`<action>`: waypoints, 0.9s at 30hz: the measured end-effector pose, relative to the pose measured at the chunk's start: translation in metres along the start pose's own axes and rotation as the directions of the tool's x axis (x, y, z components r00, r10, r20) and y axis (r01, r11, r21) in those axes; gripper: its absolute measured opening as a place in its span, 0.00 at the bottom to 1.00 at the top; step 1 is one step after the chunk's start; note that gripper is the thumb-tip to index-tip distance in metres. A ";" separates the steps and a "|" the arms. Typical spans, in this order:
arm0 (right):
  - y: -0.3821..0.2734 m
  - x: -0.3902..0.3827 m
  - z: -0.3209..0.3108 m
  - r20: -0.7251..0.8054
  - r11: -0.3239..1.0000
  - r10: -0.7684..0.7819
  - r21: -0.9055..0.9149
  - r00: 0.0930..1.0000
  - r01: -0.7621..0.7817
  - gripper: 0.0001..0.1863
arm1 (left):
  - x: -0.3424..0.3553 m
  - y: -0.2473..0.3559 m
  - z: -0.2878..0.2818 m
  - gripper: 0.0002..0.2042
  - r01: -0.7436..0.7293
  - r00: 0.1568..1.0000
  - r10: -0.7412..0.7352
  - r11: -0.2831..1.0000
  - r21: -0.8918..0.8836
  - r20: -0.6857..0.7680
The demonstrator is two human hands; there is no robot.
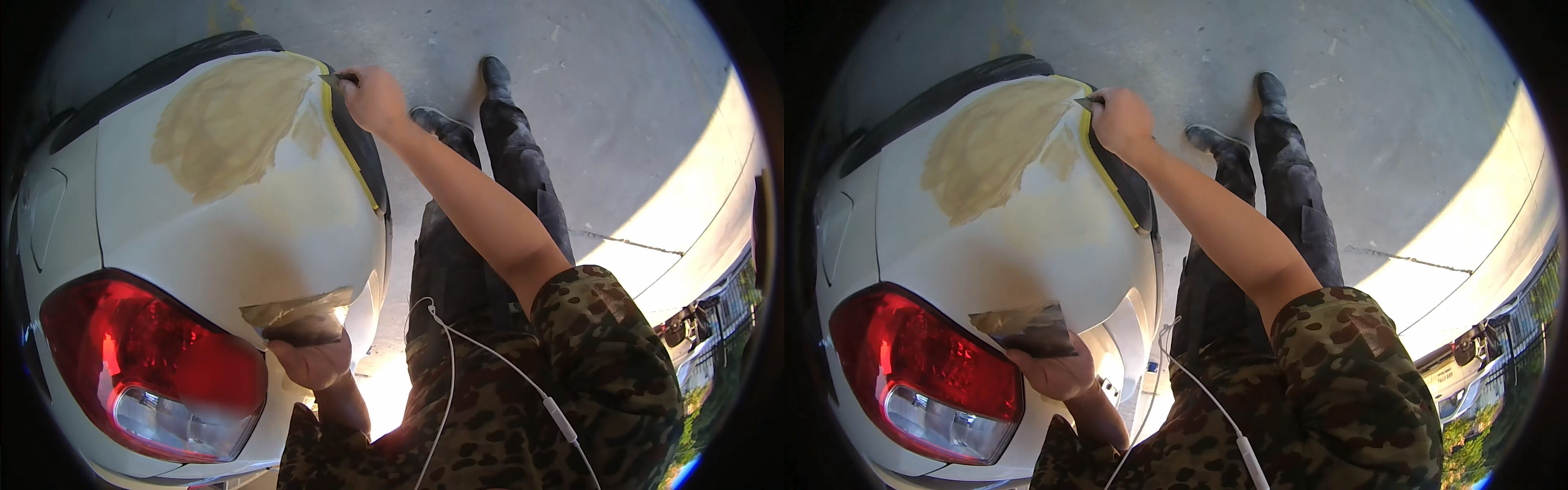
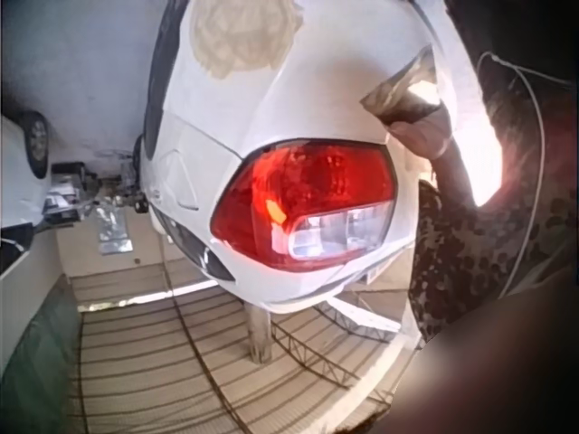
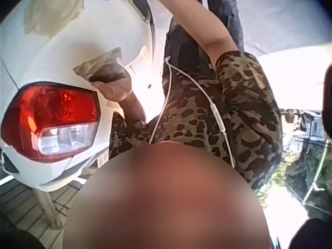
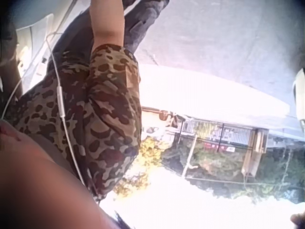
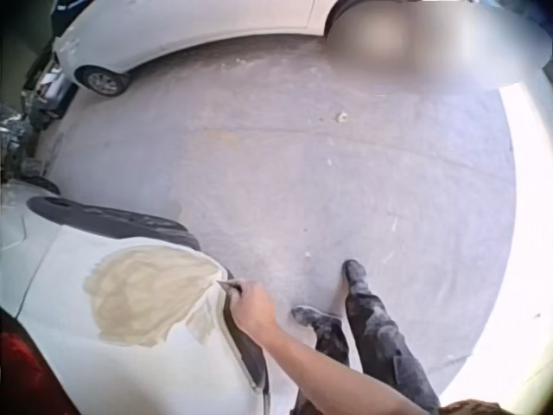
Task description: The person applies a beige body filler to the rear bumper of a white car using a metal spreader. They repeatedly scrape filler from a larger spreader onto a smaller one and spread it over the damaged area, smoothing the surface.
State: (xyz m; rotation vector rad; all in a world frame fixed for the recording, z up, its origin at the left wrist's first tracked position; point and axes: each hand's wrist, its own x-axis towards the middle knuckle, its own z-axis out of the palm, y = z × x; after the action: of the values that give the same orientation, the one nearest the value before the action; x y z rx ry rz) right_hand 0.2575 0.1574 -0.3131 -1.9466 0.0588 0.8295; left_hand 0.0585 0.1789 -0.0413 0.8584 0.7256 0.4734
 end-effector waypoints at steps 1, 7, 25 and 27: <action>0.001 0.004 0.001 0.043 1.000 -0.019 -0.023 0.999 0.020 0.15 | 0.000 0.000 -0.001 0.23 -0.009 1.000 0.010 1.000 0.020 -0.010; -0.004 -0.001 0.006 0.152 0.998 -0.032 -0.047 0.988 0.040 0.16 | -0.002 -0.003 -0.009 0.23 -0.037 0.999 0.039 0.998 0.046 -0.035; -0.073 -0.107 -0.038 -0.011 0.837 -0.458 0.331 0.889 0.436 0.10 | -0.004 -0.011 -0.019 0.30 -0.130 0.989 0.127 0.991 0.044 0.077; -0.076 -0.121 -0.044 -0.008 0.819 -0.490 0.338 0.872 0.463 0.10 | -0.001 -0.010 -0.012 0.29 -0.116 0.991 0.114 0.993 0.025 0.070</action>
State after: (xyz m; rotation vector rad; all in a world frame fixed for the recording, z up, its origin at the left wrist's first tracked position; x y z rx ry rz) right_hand 0.2166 0.1255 -0.1724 -1.5096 -0.3129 0.5166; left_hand 0.0497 0.1787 -0.0549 0.9428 0.6229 0.5350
